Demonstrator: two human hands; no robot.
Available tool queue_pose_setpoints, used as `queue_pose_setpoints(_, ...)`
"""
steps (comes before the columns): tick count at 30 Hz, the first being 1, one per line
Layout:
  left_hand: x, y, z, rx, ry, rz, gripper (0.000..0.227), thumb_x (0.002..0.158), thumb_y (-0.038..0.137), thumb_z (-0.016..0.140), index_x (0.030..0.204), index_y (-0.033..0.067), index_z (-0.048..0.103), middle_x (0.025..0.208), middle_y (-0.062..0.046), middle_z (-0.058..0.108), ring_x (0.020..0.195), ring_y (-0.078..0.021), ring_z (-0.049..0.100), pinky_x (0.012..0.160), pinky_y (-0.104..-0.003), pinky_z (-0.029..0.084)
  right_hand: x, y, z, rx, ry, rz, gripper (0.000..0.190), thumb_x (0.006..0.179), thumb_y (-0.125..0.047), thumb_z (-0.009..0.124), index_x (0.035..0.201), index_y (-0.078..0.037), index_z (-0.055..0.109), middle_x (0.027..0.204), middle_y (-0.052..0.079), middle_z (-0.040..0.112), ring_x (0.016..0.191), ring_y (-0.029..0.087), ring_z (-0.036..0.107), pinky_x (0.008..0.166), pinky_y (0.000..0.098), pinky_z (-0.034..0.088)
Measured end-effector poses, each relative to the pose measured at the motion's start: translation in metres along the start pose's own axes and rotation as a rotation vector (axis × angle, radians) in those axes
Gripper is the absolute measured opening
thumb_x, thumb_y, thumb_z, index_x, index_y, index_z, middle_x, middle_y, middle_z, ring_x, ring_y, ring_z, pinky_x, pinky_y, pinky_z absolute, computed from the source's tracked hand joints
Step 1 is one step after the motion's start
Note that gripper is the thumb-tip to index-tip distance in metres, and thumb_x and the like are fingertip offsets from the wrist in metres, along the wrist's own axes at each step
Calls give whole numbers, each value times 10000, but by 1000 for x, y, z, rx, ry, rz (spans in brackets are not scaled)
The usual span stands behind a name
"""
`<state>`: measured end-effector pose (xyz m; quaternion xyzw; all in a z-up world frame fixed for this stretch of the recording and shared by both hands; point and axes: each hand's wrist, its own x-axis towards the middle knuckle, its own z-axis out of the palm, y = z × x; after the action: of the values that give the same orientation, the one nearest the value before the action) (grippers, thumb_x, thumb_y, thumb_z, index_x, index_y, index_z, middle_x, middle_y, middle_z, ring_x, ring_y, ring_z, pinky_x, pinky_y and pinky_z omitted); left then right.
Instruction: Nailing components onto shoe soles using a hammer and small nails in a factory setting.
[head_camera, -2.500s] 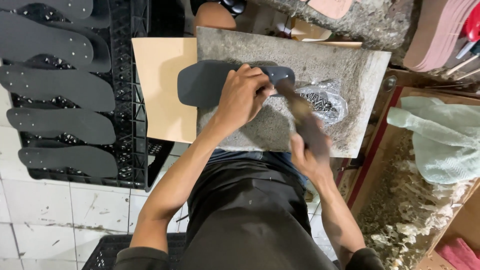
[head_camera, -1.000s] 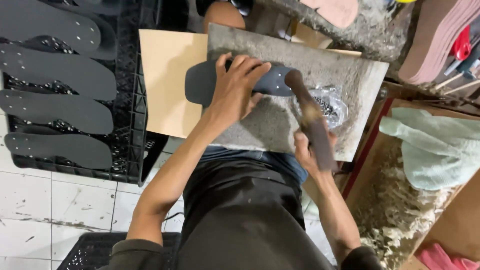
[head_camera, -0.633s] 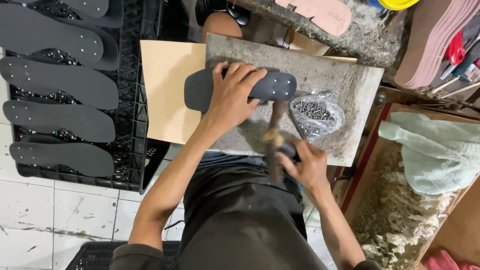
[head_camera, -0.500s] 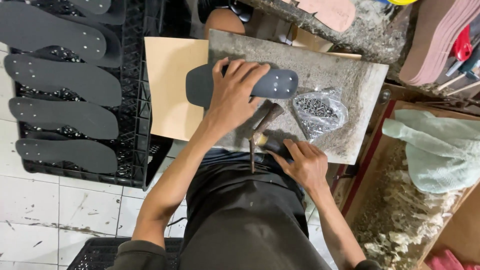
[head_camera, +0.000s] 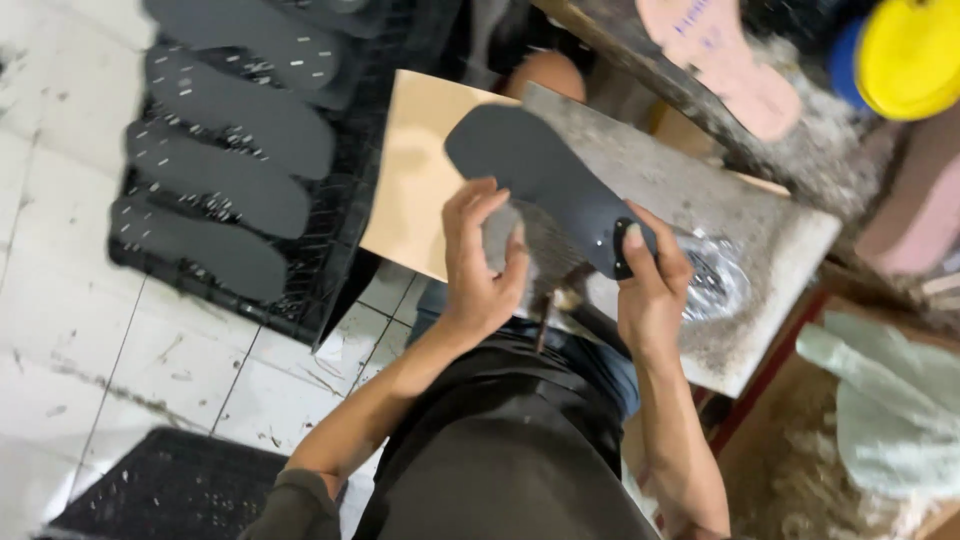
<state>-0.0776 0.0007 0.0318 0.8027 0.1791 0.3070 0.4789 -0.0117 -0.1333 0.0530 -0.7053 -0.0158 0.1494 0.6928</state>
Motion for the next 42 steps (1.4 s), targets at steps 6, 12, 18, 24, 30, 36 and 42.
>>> queue_pose_setpoints(6, 10, 12, -45, -579, 57, -814, 663, 781, 382, 619, 1248, 5, 337, 1183, -207, 404, 1065, -319, 456, 901, -439, 384, 1, 6, 62, 81, -198, -36, 286, 884, -7, 472, 1167, 36, 476, 1008, 131, 540, 934, 169, 530, 817, 335, 482)
queue_pose_setpoints(12, 3, -64, -59, -561, 365, -887, 197, 757, 321, 674, 890, 177, 649, 737, 7, 641, 595, -50, 555, 554, -162, 458, 16, -9, 130, -246, -630, -40, 295, 866, -100, 548, 1147, -15, 520, 1071, 184, 551, 893, 265, 583, 696, 349, 517)
queue_pose_setpoints(18, 1, -135, -105, -480, 648, -739, 160, 792, 159, 647, 898, 43, 619, 691, -82, 634, 510, -102, 544, 503, -215, 447, 31, 45, 202, -221, -814, 9, 289, 871, -23, 507, 1160, -26, 522, 1022, 194, 461, 679, 339, 635, 558, 325, 576)
queue_pose_setpoints(24, 31, -151, -151, -218, 556, -912, 482, 807, 304, 627, 1114, -50, 516, 893, -129, 642, 628, -128, 632, 552, -243, 521, 48, 95, 258, -343, -819, -181, 295, 852, -17, 536, 1142, -71, 543, 926, 155, 512, 618, 239, 648, 535, 281, 576)
queue_pose_setpoints(30, 38, -161, -149, -243, 614, -924, 393, 787, 180, 660, 1100, -26, 542, 855, -145, 573, 697, -228, 645, 569, -276, 596, 51, 104, 268, -371, -836, 49, 351, 853, -136, 567, 1182, -42, 488, 847, 195, 589, 670, 235, 662, 579, 268, 582)
queue_pose_setpoints(36, 39, -155, -150, -275, 613, -925, 426, 792, 151, 648, 1135, -53, 499, 895, -210, 555, 699, -252, 637, 546, -307, 604, 50, 102, 269, -352, -800, 71, 347, 808, -101, 596, 1140, -37, 518, 774, 197, 620, 608, 215, 657, 542, 276, 568)
queue_pose_setpoints(42, 31, -148, -126, -258, 652, -832, 561, 811, 175, 644, 1227, -77, 364, 943, -216, 465, 707, -218, 570, 539, -314, 591, 66, 56, 234, -372, -805, 104, 341, 843, -191, 571, 1125, -11, 512, 771, 217, 612, 599, 199, 647, 515, 258, 569)
